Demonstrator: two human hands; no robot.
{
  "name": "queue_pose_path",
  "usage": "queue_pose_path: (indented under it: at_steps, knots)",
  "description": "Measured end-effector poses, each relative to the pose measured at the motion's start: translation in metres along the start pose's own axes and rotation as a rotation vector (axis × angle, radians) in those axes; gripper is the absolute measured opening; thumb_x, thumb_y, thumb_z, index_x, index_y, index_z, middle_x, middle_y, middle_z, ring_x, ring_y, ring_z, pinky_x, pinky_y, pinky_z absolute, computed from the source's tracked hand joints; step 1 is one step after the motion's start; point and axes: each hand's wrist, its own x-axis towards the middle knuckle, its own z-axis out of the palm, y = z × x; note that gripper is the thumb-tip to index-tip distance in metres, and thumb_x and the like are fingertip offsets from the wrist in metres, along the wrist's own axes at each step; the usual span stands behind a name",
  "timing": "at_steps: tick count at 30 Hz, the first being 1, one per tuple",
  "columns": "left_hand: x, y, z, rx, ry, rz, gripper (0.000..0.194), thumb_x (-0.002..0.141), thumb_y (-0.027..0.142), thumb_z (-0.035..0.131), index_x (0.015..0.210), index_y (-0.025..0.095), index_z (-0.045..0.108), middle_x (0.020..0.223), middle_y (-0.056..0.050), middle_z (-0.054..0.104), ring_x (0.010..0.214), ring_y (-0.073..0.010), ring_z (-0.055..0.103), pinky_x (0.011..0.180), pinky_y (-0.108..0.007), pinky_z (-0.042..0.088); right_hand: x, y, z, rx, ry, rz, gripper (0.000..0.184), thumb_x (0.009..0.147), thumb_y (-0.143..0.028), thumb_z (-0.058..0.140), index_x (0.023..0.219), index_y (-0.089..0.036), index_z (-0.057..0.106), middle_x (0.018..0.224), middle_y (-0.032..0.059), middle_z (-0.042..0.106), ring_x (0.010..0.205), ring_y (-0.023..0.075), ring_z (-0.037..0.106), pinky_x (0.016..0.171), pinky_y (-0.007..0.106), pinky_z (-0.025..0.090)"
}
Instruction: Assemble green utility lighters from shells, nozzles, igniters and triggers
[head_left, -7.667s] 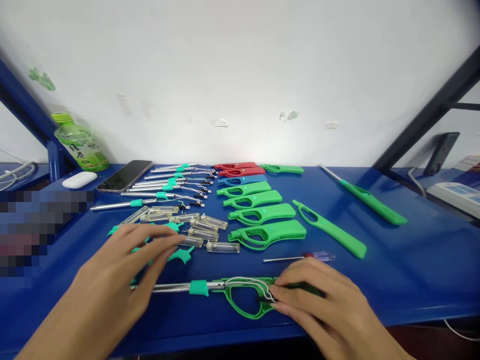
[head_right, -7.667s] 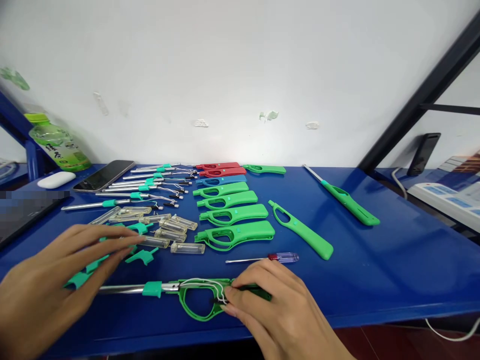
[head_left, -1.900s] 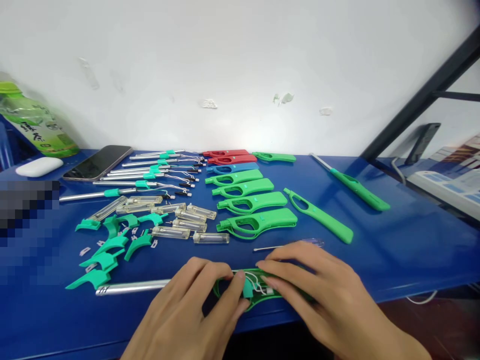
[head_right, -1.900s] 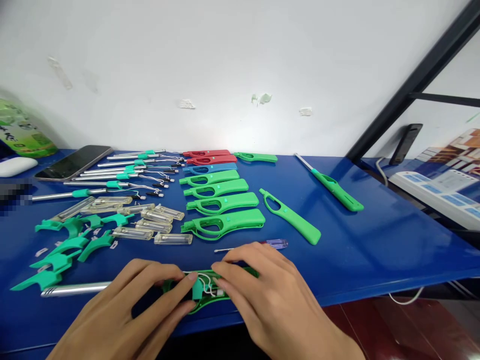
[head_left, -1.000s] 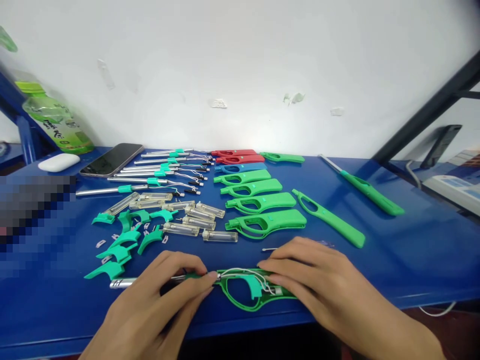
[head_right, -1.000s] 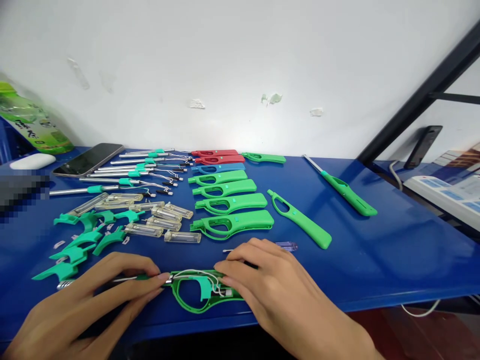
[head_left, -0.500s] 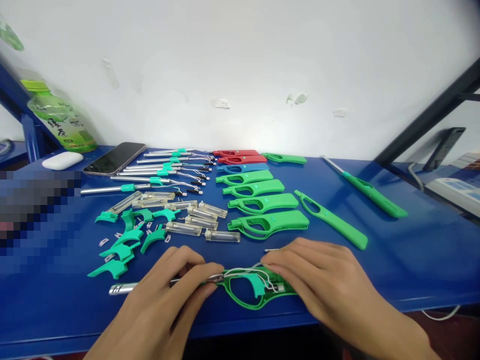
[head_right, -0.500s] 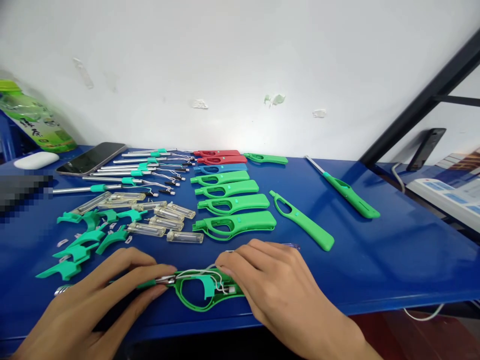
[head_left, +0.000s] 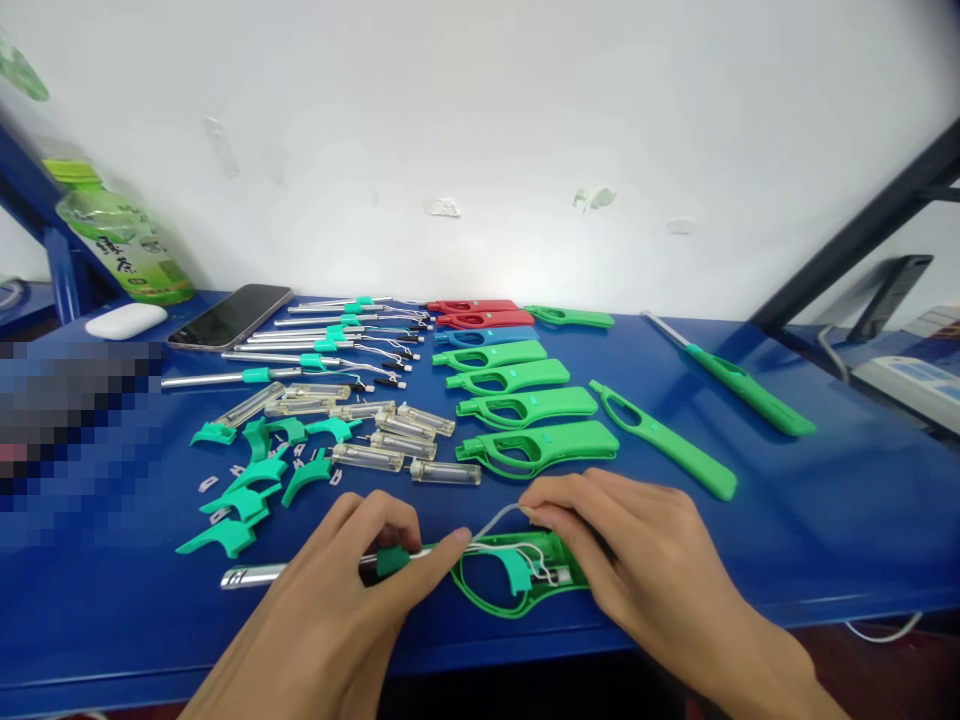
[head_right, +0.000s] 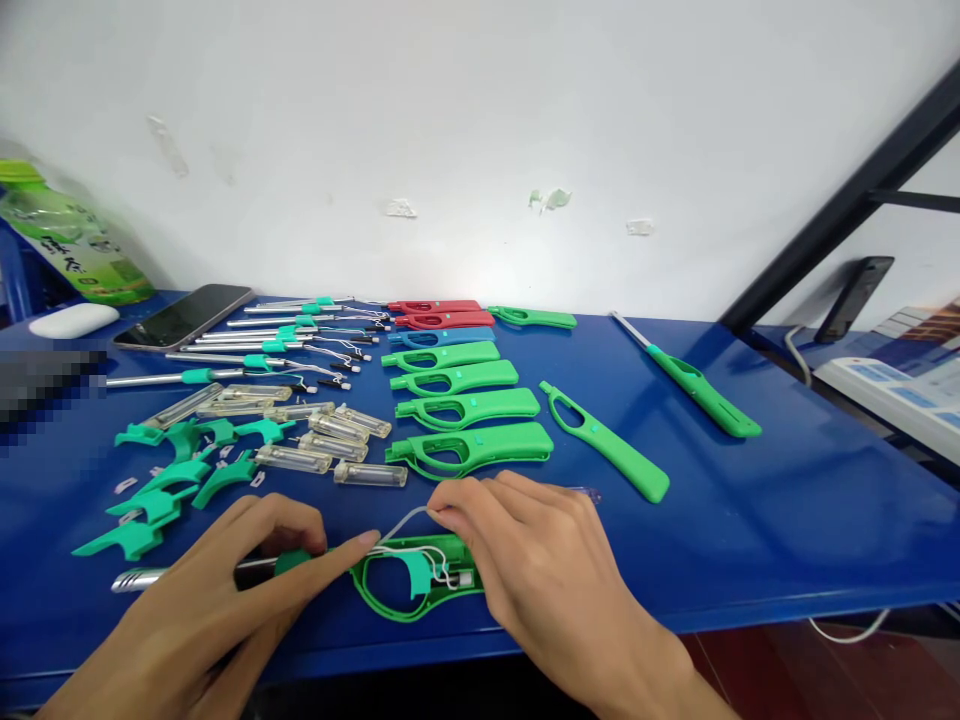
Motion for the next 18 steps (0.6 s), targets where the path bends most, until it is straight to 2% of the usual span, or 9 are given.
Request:
queue_pose_path:
  at_steps: [5,10,14,18]
  knots:
    - [-0.002,-0.001,0.0,0.016,0.022,0.017,0.063,0.099,0.0,0.038,0.147,0.034,0.059,0.111,-0.005,0.058,0.089,-0.0145,0.057,0.079,-0.024,0.052,0.0,0.0,0.002,-0.01,0.017,0.013,0.008,0.108,-0.019,0.06,0.112,-0.024,0.065,0.1,-0.0047,0.081,0.082,0.0131,0.075,0.078,0.026,0.05]
    - [-0.001,0.005,-0.004,0.107,-0.059,-0.055,0.069,0.097,-0.003,0.039,0.147,0.04,0.058,0.116,-0.005,0.057,0.09,-0.017,0.054,0.067,-0.024,0.044,0.001,0.0,0.004,-0.029,0.034,0.0,0.008,0.108,-0.02,0.061,0.113,-0.023,0.066,0.099,-0.0041,0.08,0.082,0.0141,0.074,0.079,0.027,0.051]
    - [0.002,0.01,-0.006,0.113,-0.065,-0.047,0.07,0.093,-0.009,0.036,0.138,0.036,0.063,0.116,-0.004,0.057,0.093,-0.018,0.052,0.073,-0.027,0.045,0.001,0.0,0.004,-0.008,0.031,0.012,0.009,0.106,-0.019,0.062,0.112,-0.023,0.068,0.096,-0.0039,0.078,0.081,0.0138,0.073,0.077,0.027,0.052]
    - [0.002,0.008,-0.003,0.111,-0.053,-0.001,0.071,0.089,-0.013,0.035,0.136,0.032,0.065,0.119,-0.004,0.057,0.094,-0.0182,0.05,0.079,-0.028,0.045,0.0,0.0,0.003,0.032,0.046,-0.005,0.012,0.105,-0.015,0.064,0.113,-0.021,0.07,0.102,-0.0024,0.079,0.089,0.0135,0.073,0.082,0.026,0.054]
